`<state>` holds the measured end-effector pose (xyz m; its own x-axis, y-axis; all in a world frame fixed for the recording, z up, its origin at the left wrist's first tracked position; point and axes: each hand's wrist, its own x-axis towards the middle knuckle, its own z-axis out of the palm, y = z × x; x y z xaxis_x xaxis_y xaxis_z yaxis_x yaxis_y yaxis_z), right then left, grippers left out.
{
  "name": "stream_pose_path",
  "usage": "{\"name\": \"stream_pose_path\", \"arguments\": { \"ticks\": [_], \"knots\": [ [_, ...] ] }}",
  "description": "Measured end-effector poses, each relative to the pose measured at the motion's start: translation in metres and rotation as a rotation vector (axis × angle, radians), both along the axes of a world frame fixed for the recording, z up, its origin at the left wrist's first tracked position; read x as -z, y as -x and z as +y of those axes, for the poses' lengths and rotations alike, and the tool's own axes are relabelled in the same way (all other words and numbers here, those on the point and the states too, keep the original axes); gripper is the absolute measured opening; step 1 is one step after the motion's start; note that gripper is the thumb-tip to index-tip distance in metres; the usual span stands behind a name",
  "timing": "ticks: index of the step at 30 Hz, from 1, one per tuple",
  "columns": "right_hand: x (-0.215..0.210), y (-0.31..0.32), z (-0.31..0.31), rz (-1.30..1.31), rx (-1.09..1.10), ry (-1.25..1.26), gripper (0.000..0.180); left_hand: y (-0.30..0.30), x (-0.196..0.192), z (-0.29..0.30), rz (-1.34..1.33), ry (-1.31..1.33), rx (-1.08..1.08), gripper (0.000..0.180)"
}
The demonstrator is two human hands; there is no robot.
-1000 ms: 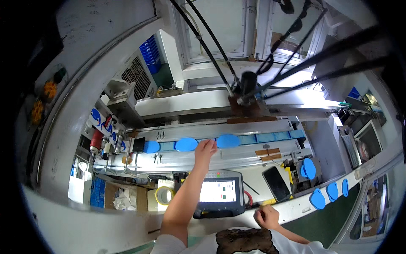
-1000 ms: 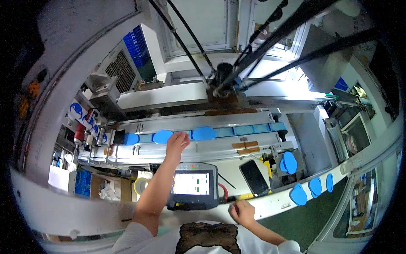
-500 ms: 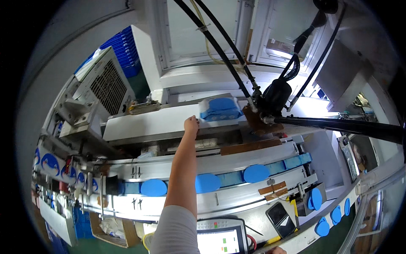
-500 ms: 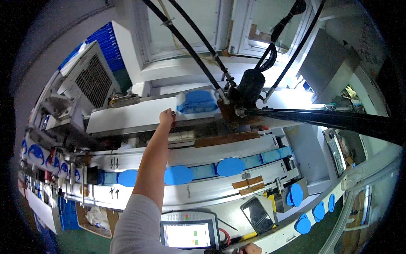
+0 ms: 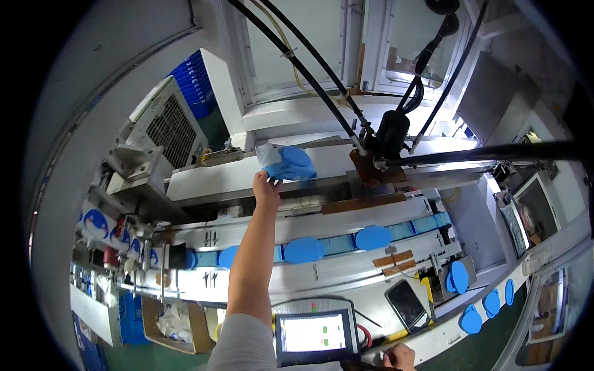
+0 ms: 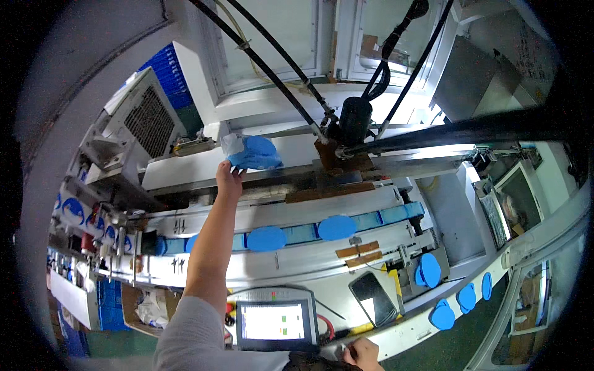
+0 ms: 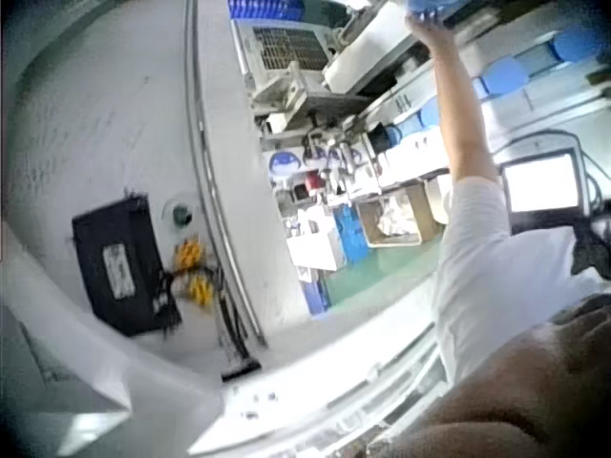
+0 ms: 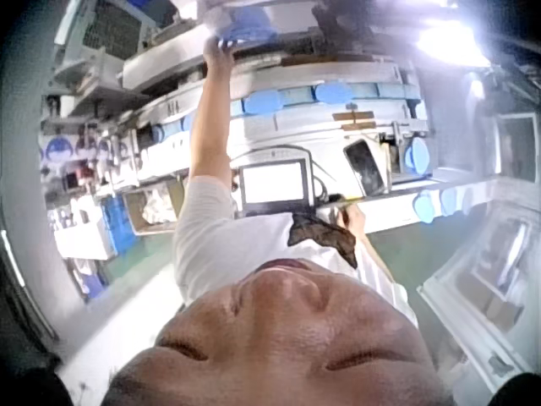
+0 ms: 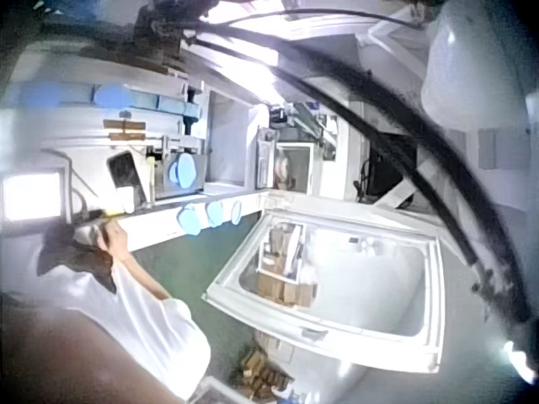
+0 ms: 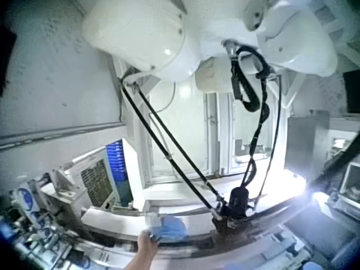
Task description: The person operates a touchscreen panel with a stylus, then handles a package of wipes and places it on a conveyor belt. They later load a roll of labels onto a labeling machine, thread the label strip through rollers, and adjust the mechanism.
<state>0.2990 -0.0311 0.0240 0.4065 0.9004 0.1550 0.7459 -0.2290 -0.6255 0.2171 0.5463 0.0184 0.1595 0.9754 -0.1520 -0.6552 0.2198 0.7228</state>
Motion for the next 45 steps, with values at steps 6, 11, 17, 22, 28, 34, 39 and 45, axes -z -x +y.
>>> {"name": "stream_pose_path", "arguments": {
  "ticks": [6,11,17,22,28,34,39,45],
  "knots": [
    [-0.006,-0.008,-0.007,0.268,0.130,-0.110,0.012,0.029,-0.083,-0.175,-0.082,0.073,0.167,0.033],
    [-0.078,-0.059,0.035,1.187,0.046,-0.476,0.058,0.060,-0.109,-0.356,-0.166,0.243,0.292,0.038],
    [-0.104,-0.085,-0.032,1.038,0.040,-0.314,0.052,0.050,-0.096,-0.485,-0.117,0.170,0.466,0.045],
    [-0.098,-0.090,-0.070,0.898,0.040,-0.355,0.054,0.058,-0.064,-0.513,0.057,0.089,0.601,0.043],
    [-0.089,-0.097,-0.098,0.846,0.030,-0.264,0.056,0.056,-0.051,-0.541,-0.011,0.217,0.588,0.036],
    [-0.130,-0.100,-0.096,0.057,-0.070,-0.351,0.036,0.063,-0.053,-0.548,-0.053,0.229,0.516,0.032],
    [-0.160,-0.087,-0.092,-0.211,-0.350,-0.397,0.036,0.073,-0.066,-0.554,-0.039,0.126,0.523,0.031],
    [-0.171,-0.070,-0.081,-0.320,-0.497,-0.371,0.041,0.081,-0.083,-0.565,0.071,0.076,0.566,0.035]
  ]
}}
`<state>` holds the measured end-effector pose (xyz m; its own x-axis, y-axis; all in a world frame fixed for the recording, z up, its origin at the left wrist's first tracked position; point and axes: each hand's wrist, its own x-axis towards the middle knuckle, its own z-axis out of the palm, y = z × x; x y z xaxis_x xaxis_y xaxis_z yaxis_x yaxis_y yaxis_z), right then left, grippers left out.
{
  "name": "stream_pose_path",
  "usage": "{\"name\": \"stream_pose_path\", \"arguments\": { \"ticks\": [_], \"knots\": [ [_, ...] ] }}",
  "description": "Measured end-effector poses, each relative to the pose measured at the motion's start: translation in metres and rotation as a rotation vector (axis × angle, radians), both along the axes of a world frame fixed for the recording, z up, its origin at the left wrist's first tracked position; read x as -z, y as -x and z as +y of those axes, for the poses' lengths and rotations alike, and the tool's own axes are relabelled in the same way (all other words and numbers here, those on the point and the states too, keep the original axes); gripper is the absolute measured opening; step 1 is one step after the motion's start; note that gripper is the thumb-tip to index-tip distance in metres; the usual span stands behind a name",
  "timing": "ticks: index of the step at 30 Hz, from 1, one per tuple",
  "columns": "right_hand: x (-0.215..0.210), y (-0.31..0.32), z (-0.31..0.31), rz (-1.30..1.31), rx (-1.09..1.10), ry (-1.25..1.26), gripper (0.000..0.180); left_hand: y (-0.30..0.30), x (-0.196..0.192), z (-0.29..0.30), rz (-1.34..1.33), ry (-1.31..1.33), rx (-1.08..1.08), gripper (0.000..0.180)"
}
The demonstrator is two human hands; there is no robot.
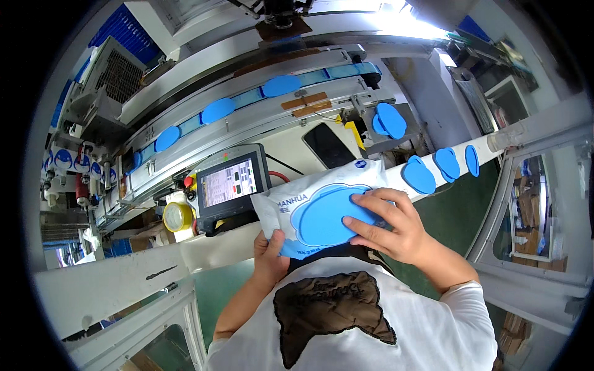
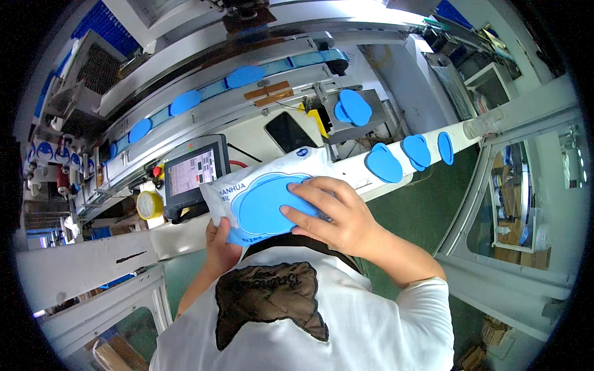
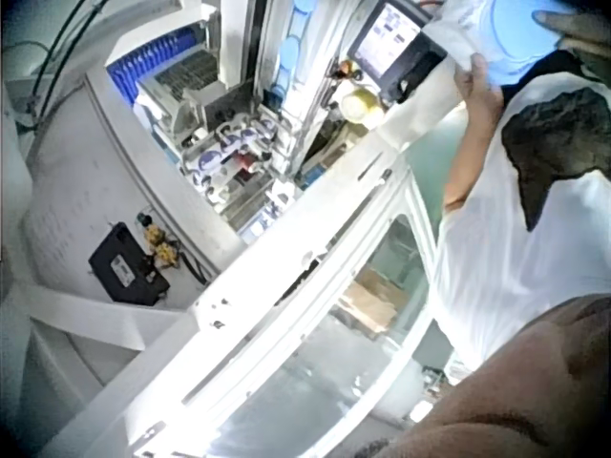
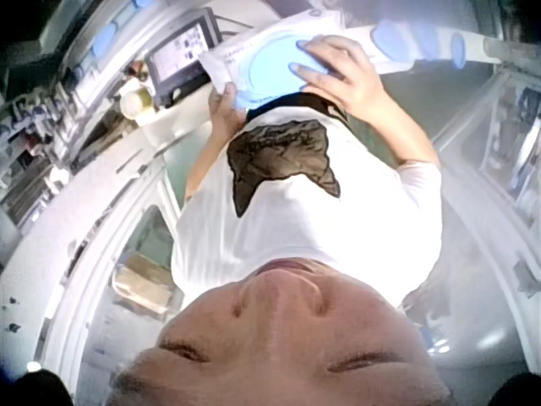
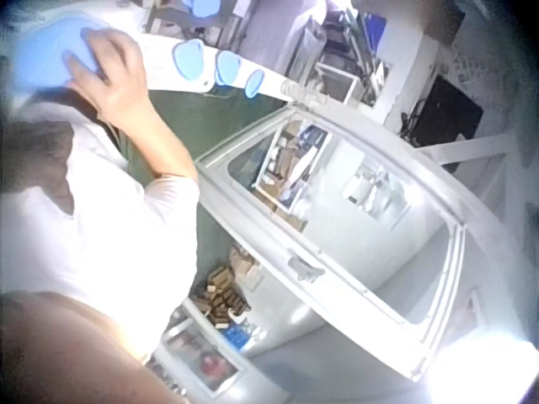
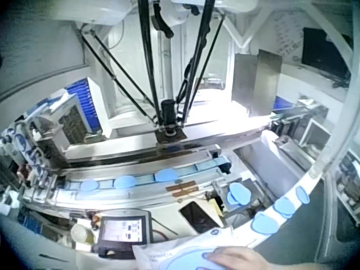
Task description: The person operates a touchscreen panel with a stylus, then handles a package of wipes and places it on a conveyor belt. They later load a roll of labels onto a labeling machine, thread the label strip through rollers, and adjust the mechanism.
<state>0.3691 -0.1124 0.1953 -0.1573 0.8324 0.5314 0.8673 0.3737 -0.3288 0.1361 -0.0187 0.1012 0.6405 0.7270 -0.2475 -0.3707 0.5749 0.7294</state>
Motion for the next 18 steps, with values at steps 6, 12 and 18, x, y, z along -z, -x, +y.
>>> {"name": "stream_pose_path", "arguments": {
  "ticks": [6,12,18],
  "knots": [
    [-0.008,0.000,0.012,-0.140,-0.114,-0.016,0.042,0.003,0.000,0.001,0.002,-0.109,0.055,0.034],
    [-0.030,-0.014,0.041,0.084,-0.082,0.038,0.022,0.004,-0.015,0.003,-0.031,0.023,0.024,0.033],
    [-0.055,-0.022,0.068,0.625,0.086,0.503,0.037,0.014,-0.021,0.006,-0.018,0.059,0.070,0.038]
  ]
}}
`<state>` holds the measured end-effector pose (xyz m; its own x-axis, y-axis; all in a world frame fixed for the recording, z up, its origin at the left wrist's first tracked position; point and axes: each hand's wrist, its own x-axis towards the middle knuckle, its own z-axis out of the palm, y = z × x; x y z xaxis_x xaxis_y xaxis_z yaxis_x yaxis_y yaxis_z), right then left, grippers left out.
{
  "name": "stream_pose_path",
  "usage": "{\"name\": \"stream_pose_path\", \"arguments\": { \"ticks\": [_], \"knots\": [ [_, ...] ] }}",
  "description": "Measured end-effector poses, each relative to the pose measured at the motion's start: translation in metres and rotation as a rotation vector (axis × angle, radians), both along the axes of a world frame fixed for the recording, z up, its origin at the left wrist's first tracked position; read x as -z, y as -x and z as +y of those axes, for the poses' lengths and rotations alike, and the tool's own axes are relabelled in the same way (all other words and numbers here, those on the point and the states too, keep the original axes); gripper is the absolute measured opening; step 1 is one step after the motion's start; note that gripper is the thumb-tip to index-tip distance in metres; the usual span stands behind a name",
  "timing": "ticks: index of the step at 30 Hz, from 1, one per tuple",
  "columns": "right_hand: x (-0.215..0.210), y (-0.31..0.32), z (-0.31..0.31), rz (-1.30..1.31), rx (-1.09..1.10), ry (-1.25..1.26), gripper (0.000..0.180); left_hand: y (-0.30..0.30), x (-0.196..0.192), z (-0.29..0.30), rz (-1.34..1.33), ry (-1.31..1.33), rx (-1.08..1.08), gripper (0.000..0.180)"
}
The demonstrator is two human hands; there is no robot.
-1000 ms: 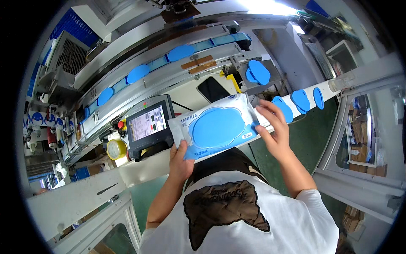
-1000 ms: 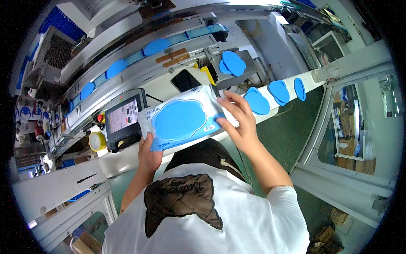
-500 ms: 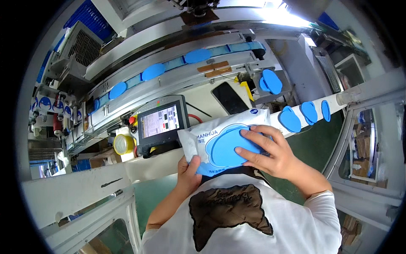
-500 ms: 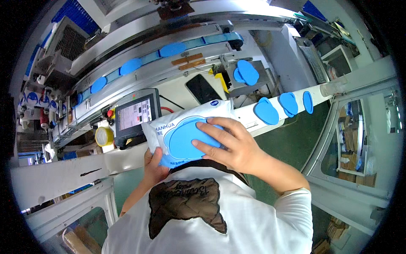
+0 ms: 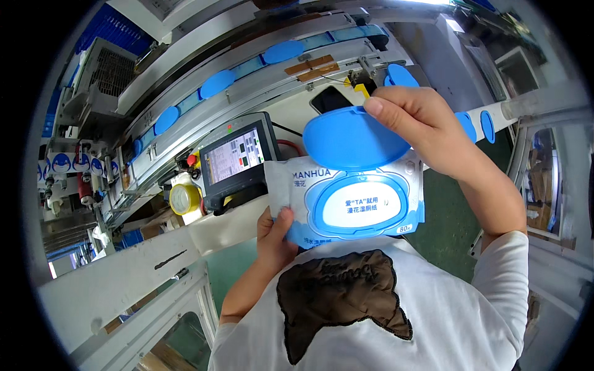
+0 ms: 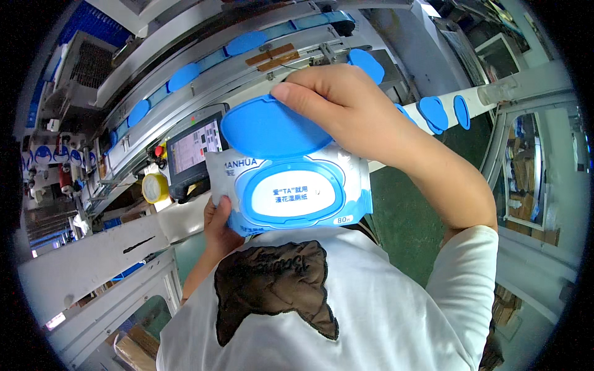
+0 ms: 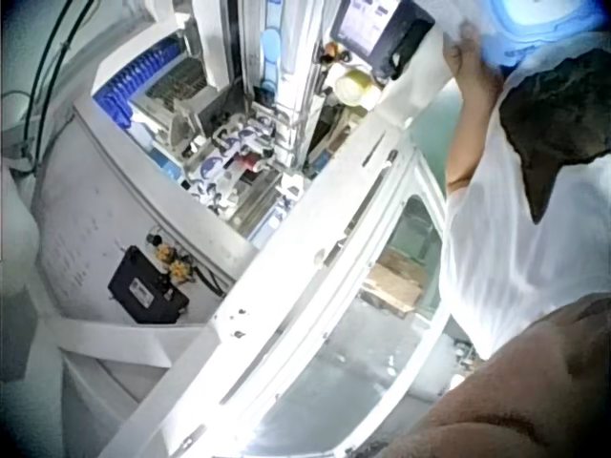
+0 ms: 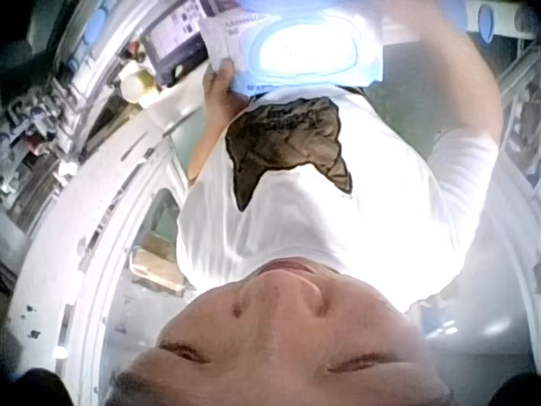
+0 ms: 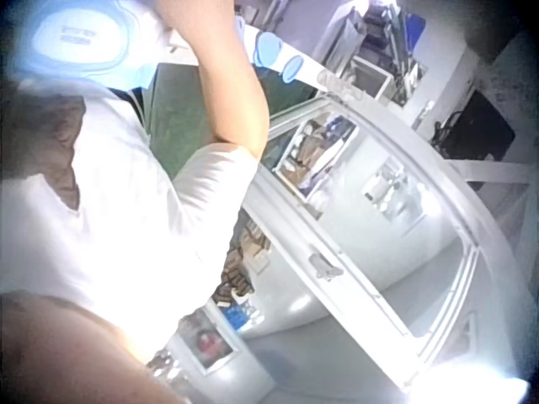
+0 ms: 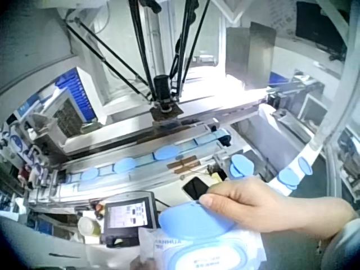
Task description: The person operates a touchscreen panel with a stylus, then handles a package of wipes and places it on a conveyor belt. They later load a roll of labels onto a labeling machine, thread the label strip through rollers, and adjust the mechanism.
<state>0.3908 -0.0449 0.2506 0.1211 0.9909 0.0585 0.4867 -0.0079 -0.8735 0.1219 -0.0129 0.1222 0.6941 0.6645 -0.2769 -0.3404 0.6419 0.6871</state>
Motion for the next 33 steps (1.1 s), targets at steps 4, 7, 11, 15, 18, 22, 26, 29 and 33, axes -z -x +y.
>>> {"name": "stream_pose_path", "arguments": {
  "ticks": [4,7,11,15,18,22,26,29,33],
  "knots": [
    [-0.005,0.005,0.002,0.010,0.003,-0.018,0.035,0.006,-0.002,0.003,0.013,0.011,-0.006,0.039],
    [-0.008,0.007,0.001,0.008,-0.006,-0.033,0.033,0.006,-0.004,0.004,0.006,-0.015,-0.010,0.040],
    [-0.013,0.012,0.000,-0.003,0.001,-0.026,0.032,0.009,-0.005,0.005,0.018,-0.082,-0.011,0.042],
    [-0.015,0.014,-0.003,-0.024,-0.001,-0.043,0.030,0.011,-0.006,0.005,0.032,-0.084,-0.013,0.044],
    [-0.012,0.016,-0.006,-0.054,-0.006,-0.119,0.030,0.015,-0.005,0.002,0.045,-0.083,-0.029,0.046],
    [-0.009,0.016,-0.010,-0.079,-0.032,-0.198,0.031,0.020,-0.001,0.001,0.034,-0.103,-0.015,0.046],
    [-0.009,0.019,-0.014,-0.064,-0.029,-0.193,0.031,0.022,-0.002,-0.002,0.014,-0.107,0.005,0.043],
    [-0.011,0.020,-0.016,-0.066,-0.030,-0.183,0.031,0.019,-0.015,-0.005,-0.032,-0.070,-0.008,0.036],
    [-0.012,0.019,-0.019,-0.060,-0.044,-0.210,0.031,0.027,-0.011,-0.008,0.039,-0.150,-0.012,0.043]
  ]
}}
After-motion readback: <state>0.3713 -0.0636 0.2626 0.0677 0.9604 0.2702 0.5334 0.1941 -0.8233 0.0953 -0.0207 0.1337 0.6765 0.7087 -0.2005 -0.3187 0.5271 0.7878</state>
